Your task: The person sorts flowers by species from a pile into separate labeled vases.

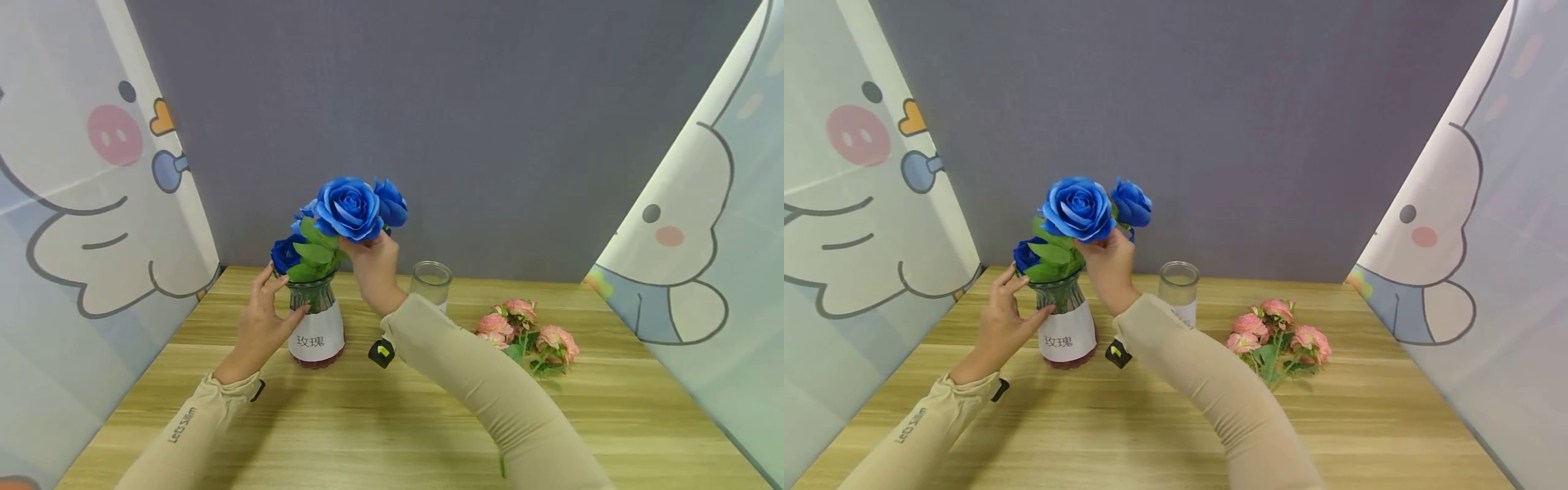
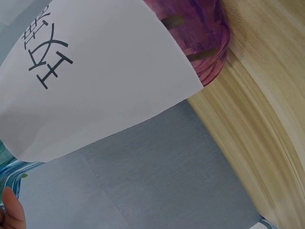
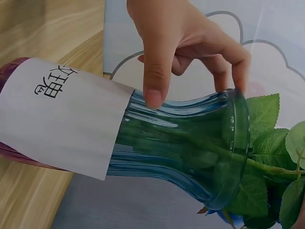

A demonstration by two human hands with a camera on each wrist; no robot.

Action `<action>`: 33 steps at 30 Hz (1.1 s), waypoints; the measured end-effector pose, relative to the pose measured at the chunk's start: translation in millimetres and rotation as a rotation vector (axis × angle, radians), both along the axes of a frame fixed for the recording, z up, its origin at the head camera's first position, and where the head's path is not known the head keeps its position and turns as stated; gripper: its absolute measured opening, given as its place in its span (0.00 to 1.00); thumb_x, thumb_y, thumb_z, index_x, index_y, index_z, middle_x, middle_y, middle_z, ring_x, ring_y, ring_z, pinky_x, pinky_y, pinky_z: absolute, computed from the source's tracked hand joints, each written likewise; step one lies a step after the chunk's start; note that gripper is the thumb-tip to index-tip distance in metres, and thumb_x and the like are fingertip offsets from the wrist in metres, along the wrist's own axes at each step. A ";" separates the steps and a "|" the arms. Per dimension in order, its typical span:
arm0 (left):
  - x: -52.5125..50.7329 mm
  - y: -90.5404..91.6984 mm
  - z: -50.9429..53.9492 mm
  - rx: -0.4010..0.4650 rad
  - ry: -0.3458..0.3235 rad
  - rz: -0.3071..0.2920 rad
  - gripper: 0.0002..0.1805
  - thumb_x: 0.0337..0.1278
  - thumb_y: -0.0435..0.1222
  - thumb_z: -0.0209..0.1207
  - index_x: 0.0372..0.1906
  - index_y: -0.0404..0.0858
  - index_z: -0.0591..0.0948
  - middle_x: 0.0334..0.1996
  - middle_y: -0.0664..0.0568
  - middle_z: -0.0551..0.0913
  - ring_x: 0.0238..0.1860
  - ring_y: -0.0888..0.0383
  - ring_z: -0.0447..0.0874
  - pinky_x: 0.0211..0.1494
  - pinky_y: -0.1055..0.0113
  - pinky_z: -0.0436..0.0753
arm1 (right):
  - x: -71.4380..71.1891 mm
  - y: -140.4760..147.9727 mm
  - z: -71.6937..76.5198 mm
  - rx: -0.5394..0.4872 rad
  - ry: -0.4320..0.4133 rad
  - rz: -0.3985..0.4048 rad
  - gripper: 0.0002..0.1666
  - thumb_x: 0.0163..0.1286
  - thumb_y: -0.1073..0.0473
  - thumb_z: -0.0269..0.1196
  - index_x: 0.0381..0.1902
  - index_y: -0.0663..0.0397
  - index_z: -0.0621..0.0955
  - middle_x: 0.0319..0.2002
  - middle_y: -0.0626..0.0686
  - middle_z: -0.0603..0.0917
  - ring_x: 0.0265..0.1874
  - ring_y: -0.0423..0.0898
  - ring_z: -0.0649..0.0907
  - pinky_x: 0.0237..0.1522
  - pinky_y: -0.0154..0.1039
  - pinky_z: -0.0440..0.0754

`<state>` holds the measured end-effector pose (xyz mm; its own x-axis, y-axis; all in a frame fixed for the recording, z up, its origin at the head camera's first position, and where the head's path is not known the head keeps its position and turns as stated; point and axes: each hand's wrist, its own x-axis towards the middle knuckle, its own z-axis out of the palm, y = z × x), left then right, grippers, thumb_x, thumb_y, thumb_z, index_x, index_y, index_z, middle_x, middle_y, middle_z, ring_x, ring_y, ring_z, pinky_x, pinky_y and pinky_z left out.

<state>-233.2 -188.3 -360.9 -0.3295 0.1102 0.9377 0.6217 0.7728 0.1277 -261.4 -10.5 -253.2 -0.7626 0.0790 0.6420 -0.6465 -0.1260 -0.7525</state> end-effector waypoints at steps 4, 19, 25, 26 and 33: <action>-0.8 0.6 0.2 0.001 -0.001 -0.009 0.32 0.62 0.56 0.49 0.54 0.32 0.67 0.56 0.24 0.68 0.12 0.66 0.52 0.10 0.65 0.60 | -2.8 0.4 -2.7 0.001 -0.027 0.037 0.05 0.57 0.78 0.62 0.33 0.77 0.79 0.24 0.61 0.82 0.23 0.34 0.77 0.32 0.31 0.78; -3.5 1.1 -0.2 0.004 0.011 0.004 0.32 0.64 0.57 0.48 0.54 0.32 0.68 0.55 0.24 0.69 0.13 0.65 0.52 0.10 0.65 0.60 | -6.1 -8.6 -16.0 -0.031 -0.096 0.120 0.11 0.56 0.80 0.62 0.39 0.81 0.78 0.30 0.65 0.84 0.29 0.42 0.83 0.37 0.37 0.81; -2.3 1.6 -2.2 0.020 0.018 -0.008 0.32 0.63 0.57 0.49 0.53 0.32 0.68 0.55 0.24 0.69 0.13 0.65 0.52 0.10 0.65 0.60 | -2.8 -17.6 -25.7 -0.257 -0.143 0.337 0.15 0.54 0.88 0.54 0.42 0.89 0.72 0.27 0.46 0.81 0.31 0.37 0.78 0.40 0.36 0.78; -2.2 1.6 -2.4 0.023 0.017 -0.011 0.32 0.63 0.57 0.49 0.53 0.32 0.68 0.55 0.24 0.69 0.13 0.65 0.52 0.10 0.65 0.60 | -2.8 -18.8 -26.2 -0.287 -0.147 0.349 0.14 0.54 0.88 0.54 0.40 0.88 0.73 0.25 0.44 0.81 0.30 0.36 0.77 0.39 0.36 0.78; -2.7 -0.4 -3.7 0.011 0.001 -0.005 0.31 0.64 0.56 0.49 0.53 0.31 0.67 0.56 0.23 0.68 0.12 0.63 0.54 0.11 0.65 0.61 | -5.2 -20.9 -28.6 -0.182 -0.071 0.262 0.08 0.54 0.86 0.57 0.34 0.86 0.75 0.22 0.52 0.81 0.26 0.35 0.75 0.35 0.33 0.76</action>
